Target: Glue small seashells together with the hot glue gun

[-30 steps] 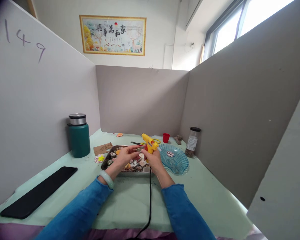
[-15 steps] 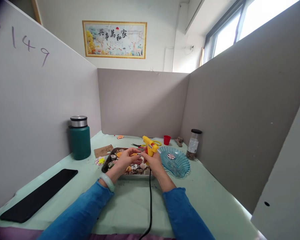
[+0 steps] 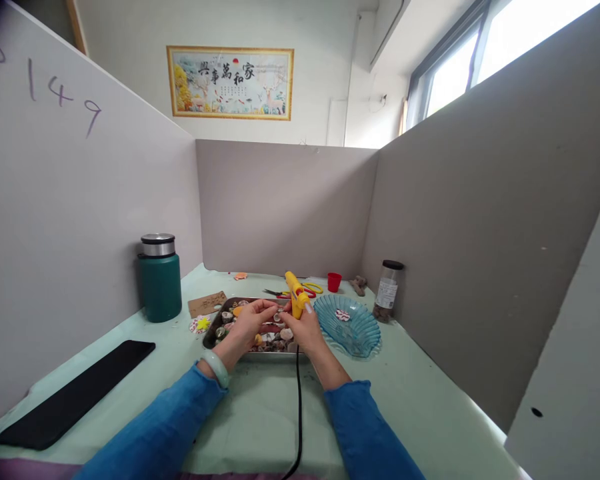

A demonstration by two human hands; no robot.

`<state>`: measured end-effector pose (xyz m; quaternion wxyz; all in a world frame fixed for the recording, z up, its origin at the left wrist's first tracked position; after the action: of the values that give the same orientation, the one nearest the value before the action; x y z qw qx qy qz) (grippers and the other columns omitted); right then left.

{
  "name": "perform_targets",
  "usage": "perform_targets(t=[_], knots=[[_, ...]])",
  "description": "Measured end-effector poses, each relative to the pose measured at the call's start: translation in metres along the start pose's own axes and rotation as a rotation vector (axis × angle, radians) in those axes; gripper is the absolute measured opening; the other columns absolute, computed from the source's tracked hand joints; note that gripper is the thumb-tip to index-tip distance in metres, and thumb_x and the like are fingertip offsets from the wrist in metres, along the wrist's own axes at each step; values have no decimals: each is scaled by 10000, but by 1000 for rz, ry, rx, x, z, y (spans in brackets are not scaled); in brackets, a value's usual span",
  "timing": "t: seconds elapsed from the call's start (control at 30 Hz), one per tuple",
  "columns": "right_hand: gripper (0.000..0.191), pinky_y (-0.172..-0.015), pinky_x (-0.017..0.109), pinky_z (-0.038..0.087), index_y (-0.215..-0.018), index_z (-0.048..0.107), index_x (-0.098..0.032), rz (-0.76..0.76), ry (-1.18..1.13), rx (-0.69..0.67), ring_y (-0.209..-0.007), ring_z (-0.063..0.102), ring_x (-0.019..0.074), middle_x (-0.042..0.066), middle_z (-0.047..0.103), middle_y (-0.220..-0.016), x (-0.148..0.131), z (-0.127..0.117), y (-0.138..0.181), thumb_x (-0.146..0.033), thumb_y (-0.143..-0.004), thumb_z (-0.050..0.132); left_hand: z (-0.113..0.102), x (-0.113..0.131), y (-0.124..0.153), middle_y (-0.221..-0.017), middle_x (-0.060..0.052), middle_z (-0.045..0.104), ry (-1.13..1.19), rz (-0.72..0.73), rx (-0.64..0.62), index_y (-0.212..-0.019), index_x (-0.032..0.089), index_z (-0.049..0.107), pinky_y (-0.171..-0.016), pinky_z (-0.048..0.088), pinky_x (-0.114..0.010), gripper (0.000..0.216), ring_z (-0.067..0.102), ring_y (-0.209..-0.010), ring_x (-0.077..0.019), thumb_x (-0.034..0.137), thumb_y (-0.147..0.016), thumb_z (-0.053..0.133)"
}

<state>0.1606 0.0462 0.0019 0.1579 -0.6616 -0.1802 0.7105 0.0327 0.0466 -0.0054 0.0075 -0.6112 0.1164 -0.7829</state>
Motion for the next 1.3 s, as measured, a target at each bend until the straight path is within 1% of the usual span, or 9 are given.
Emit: perform_targets(t=[0.1,0.27,0.4,0.5,0.67,0.8,0.9,1.13,1.3], knots=[[324,-556,265,434,-895,526,-193,-9,0,-6,-624,515,134,-22,531,-735,1,0,0,-243,-616,681,-1,-1,0,-718,-30,608,10,-6,17,-780,118,582,-555,557,-290,237,616,-613,-140,295,-701,718],[276,-585,266,438,-874,538,-192,-35,20,-28,-620,505,125,-23,533,-740,-2,2,2,-241,-632,662,-4,-5,-2,-703,-38,618,16,-22,27,-770,118,570,-578,556,-283,249,621,-604,-138,279,-685,740],[243,-579,258,433,-863,540,-188,-28,36,-23,-618,504,123,-23,538,-729,-4,1,3,-257,-656,648,-1,-5,-3,-695,-42,613,41,-23,-38,-747,114,557,-609,563,-297,275,632,-612,-143,312,-692,739],[267,-610,260,447,-892,540,-187,-45,17,-6,-649,522,130,-17,554,-748,-6,0,3,-270,-666,655,3,-4,0,-712,-35,604,87,-55,-78,-770,128,534,-569,558,-305,294,645,-617,-163,346,-709,721],[304,-593,253,450,-929,528,-189,-35,-29,42,-614,516,117,-28,553,-730,-10,-3,5,-275,-672,665,12,5,6,-771,-33,604,132,-23,-179,-824,136,534,-573,536,-279,309,649,-658,-159,291,-672,755],[335,-572,258,466,-951,526,-187,-25,-68,9,-595,528,116,-34,559,-713,-11,-1,6,-274,-666,677,9,10,8,-761,-32,609,41,-3,-139,-840,130,557,-539,490,-230,282,630,-630,-133,242,-667,750],[339,-566,262,478,-932,537,-186,-2,-80,10,-582,539,115,-30,570,-711,-10,-1,6,-272,-647,697,8,13,7,-736,-30,606,-43,25,-131,-824,125,571,-534,475,-226,234,613,-624,-126,232,-683,724],[372,-479,245,450,-947,545,-183,33,-119,43,-494,497,92,-38,556,-671,-3,-4,4,-305,-639,715,6,10,-1,-757,-31,610,-198,108,-174,-875,134,567,-481,423,-211,244,564,-589,-110,199,-677,695],[371,-470,239,432,-967,551,-182,44,-145,57,-484,479,91,-46,539,-625,2,-7,3,-335,-665,702,13,6,1,-765,-27,621,-171,111,-256,-903,149,540,-486,413,-208,277,566,-586,-108,253,-696,691]])
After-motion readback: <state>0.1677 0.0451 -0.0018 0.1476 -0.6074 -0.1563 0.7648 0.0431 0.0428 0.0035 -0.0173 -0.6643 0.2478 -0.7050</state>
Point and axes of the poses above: each hand's wrist, its own y-axis away from the middle knuckle, its own z-axis out of the palm, x = y × z, the point moved 6 cm from there along -y, towards the middle knuckle
